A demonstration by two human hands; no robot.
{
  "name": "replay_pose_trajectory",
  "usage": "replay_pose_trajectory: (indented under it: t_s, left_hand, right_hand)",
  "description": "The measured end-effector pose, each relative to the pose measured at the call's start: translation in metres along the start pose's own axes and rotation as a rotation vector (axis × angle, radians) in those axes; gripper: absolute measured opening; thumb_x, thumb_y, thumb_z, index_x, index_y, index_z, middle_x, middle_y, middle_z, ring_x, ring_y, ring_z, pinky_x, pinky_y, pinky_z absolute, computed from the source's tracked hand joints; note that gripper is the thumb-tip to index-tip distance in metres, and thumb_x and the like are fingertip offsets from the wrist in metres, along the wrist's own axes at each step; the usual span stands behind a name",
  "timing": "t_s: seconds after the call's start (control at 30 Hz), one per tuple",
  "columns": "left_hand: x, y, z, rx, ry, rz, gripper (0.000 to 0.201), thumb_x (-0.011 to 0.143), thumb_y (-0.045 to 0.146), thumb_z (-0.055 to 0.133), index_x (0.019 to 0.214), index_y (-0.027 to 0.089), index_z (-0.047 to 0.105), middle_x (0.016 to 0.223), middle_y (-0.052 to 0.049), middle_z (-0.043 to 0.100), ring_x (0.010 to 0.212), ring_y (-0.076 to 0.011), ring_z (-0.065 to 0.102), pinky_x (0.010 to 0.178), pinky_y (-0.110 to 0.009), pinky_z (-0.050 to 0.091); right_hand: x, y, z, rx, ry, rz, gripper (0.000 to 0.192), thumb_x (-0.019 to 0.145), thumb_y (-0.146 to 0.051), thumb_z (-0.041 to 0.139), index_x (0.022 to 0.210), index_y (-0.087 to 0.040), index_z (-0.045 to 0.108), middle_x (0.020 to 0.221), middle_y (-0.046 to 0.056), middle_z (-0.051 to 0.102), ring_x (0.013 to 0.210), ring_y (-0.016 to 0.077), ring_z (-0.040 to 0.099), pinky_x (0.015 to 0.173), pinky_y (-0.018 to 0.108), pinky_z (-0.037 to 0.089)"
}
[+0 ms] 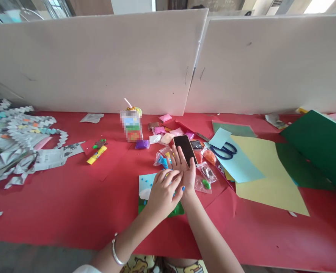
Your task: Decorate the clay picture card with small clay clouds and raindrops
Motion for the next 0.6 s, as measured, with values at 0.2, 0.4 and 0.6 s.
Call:
replay_pose_trajectory:
  t_s: [0.2,0.4,0.6]
  left_hand:
    - [-0.009,0.005,-0.007,0.072,0.038,-0.056,0.037,0.095,0.034,0.044,0.123,0.015,0.059,0.122,-0.012,0.063,0.114,-0.0277,0.054,0.099,-0.045,0.046]
    - [-0.021,0.005,-0.003,-0.051,0.014,-0.135,0.038,0.097,0.036,0.041,0.126,0.018,0.059,0.122,-0.011,0.061,0.117,-0.0273,0.052,0.101,-0.046,0.045]
    - [-0.025,-0.002,0.002,-0.358,0.04,-0.36,0.042,0.1,0.04,0.033,0.132,0.027,0.056,0.133,-0.01,0.051,0.128,-0.0241,0.045,0.104,-0.043,0.045]
  right_hand:
    - [-0.003,0.015,0.005,-0.031,-0.026,0.04,0.058,0.087,-0.066,0.035,0.123,-0.029,0.061,0.143,0.004,0.053,0.14,0.0214,0.039,0.118,0.044,0.025]
    - [-0.005,0.008,0.002,0.048,0.013,-0.016,0.057,0.09,-0.066,0.031,0.124,-0.031,0.059,0.146,0.002,0.049,0.14,0.0203,0.039,0.119,0.045,0.021]
    - [-0.01,0.002,0.007,0.032,0.018,-0.054,0.059,0.09,-0.067,0.025,0.125,-0.032,0.059,0.147,0.0,0.048,0.143,0.0188,0.034,0.119,0.045,0.02]
Point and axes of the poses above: each hand's wrist, its own x-axis towards the middle knuckle, its own z-axis out of the palm, y = z × x, the point moved 6 cm from there along x, towards the middle knuckle
